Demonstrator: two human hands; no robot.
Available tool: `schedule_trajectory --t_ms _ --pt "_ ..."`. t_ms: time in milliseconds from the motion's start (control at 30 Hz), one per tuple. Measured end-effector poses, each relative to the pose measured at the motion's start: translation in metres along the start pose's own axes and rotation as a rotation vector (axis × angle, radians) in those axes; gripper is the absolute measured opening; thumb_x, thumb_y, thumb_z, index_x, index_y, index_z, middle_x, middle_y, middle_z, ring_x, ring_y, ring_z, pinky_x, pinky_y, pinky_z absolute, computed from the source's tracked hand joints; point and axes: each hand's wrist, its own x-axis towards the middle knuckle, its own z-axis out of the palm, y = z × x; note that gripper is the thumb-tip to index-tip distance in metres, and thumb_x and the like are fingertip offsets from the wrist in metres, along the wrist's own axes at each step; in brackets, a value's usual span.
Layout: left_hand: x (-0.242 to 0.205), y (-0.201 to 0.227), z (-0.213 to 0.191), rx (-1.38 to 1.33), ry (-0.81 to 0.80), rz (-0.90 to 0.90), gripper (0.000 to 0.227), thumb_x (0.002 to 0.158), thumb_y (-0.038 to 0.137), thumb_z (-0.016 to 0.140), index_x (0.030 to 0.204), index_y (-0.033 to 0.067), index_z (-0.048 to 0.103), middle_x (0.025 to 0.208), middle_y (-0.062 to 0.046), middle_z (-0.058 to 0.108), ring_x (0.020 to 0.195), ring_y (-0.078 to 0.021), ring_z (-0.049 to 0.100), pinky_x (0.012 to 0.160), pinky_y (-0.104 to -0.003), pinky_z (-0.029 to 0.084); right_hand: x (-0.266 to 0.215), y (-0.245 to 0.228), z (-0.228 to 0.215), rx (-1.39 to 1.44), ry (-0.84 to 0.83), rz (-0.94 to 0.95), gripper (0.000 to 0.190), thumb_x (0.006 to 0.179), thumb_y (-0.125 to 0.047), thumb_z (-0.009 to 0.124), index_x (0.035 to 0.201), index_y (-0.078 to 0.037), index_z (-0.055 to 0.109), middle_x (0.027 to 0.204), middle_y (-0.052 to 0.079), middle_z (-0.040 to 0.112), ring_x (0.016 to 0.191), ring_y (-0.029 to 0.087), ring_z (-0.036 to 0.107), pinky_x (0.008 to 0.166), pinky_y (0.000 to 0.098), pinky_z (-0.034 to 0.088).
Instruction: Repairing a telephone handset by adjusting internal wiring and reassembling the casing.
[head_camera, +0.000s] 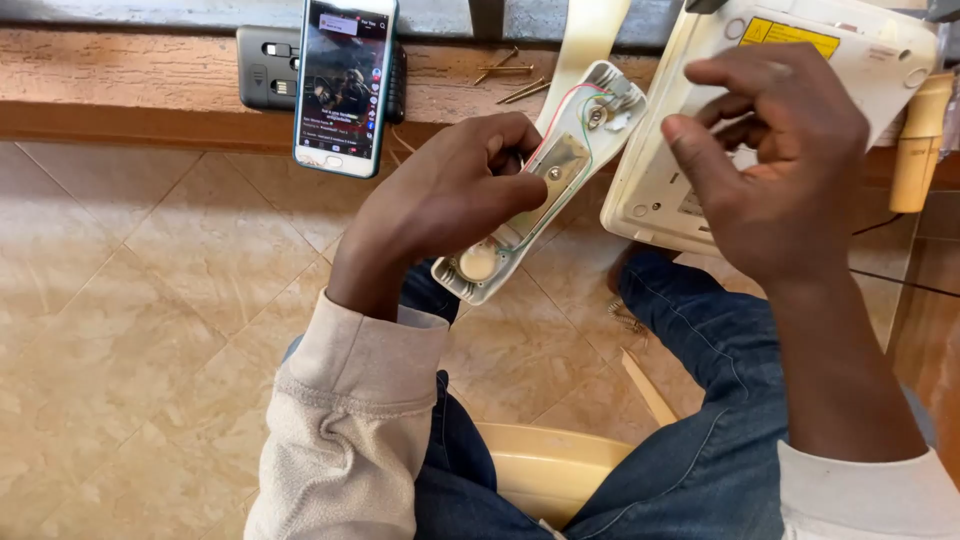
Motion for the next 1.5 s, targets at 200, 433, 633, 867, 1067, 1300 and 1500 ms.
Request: schedule_trajectory --t_ms 200,433,633,867,1067,1300,1500 --pt "-0.002 0.008 0.000 0.001 -0.043 0.012 0.016 0.083 0.022 0.056 0.094 0.0198 0.068 0.071 0.006 0.054 0.061 -0.0082 0.045 0.055 -0.029 0.034 0.007 0.001 0.010 0.081 -0.060 0.055 0.032 0.107 0.014 0.075 0.138 0.014 0.068 0.130 0.026 0.056 0.096 0.029 0.063 0.075 0.0345 0.053" --pt "0.001 0.005 0.003 -0.012 -0.018 -0.010 0.021 0.083 0.023 0.056 0.096 0.0196 0.071 0.069 0.005 0.051 0.060 -0.0085 0.042 0.053 -0.031 0.031 0.008 0.006 0.009 0.068 -0.074 0.052 0.022 0.112 0.009 0.079 0.133 0.011 0.074 0.121 0.023 0.063 0.103 0.029 0.062 0.079 0.0352 0.052" --pt "0.004 0.002 0.005 0.015 -0.003 0.024 0.019 0.080 0.025 0.056 0.090 0.0202 0.072 0.070 0.006 0.056 0.063 -0.0078 0.046 0.058 -0.031 0.035 0.008 0.010 0.009 0.146 -0.064 0.041 0.020 0.116 0.010 0.079 0.133 0.015 0.069 0.129 0.026 0.059 0.117 0.033 0.061 0.090 0.0367 0.053" --pt "0.001 0.007 0.004 -0.017 -0.065 0.010 0.017 0.083 0.022 0.052 0.088 0.0180 0.067 0.071 0.005 0.054 0.062 -0.0094 0.044 0.055 -0.031 0.034 0.009 0.014 0.008 0.291 -0.070 0.024 0.018 0.114 0.017 0.071 0.130 0.019 0.061 0.132 0.030 0.056 0.130 0.040 0.058 0.104 0.0435 0.059" --pt "0.002 0.008 0.010 0.048 -0.032 0.039 0.042 0.095 0.054 0.056 0.074 0.0188 0.044 0.072 0.007 0.040 0.067 -0.0088 0.038 0.059 -0.033 0.026 0.008 0.016 0.006 0.319 -0.074 0.077 0.019 0.113 0.014 0.072 0.130 0.017 0.063 0.130 0.028 0.061 0.126 0.037 0.061 0.103 0.0401 0.054" --pt "0.008 0.015 0.023 0.038 0.061 -0.028 0.054 0.086 0.071 0.046 0.071 0.0187 0.041 0.069 0.004 0.043 0.065 -0.0128 0.042 0.060 -0.034 0.028 0.010 0.007 0.008 0.327 -0.076 0.081 0.018 0.112 0.013 0.072 0.127 0.016 0.064 0.127 0.027 0.060 0.124 0.036 0.060 0.102 0.0407 0.053" --pt "0.014 0.009 0.031 0.033 0.117 0.019 0.052 0.089 0.067 0.049 0.073 0.0179 0.043 0.069 0.003 0.047 0.065 -0.0141 0.044 0.060 -0.035 0.029 0.009 0.007 0.012 0.352 -0.049 0.122 0.019 0.111 0.009 0.072 0.128 0.013 0.065 0.129 0.025 0.060 0.121 0.032 0.058 0.102 0.0361 0.051"
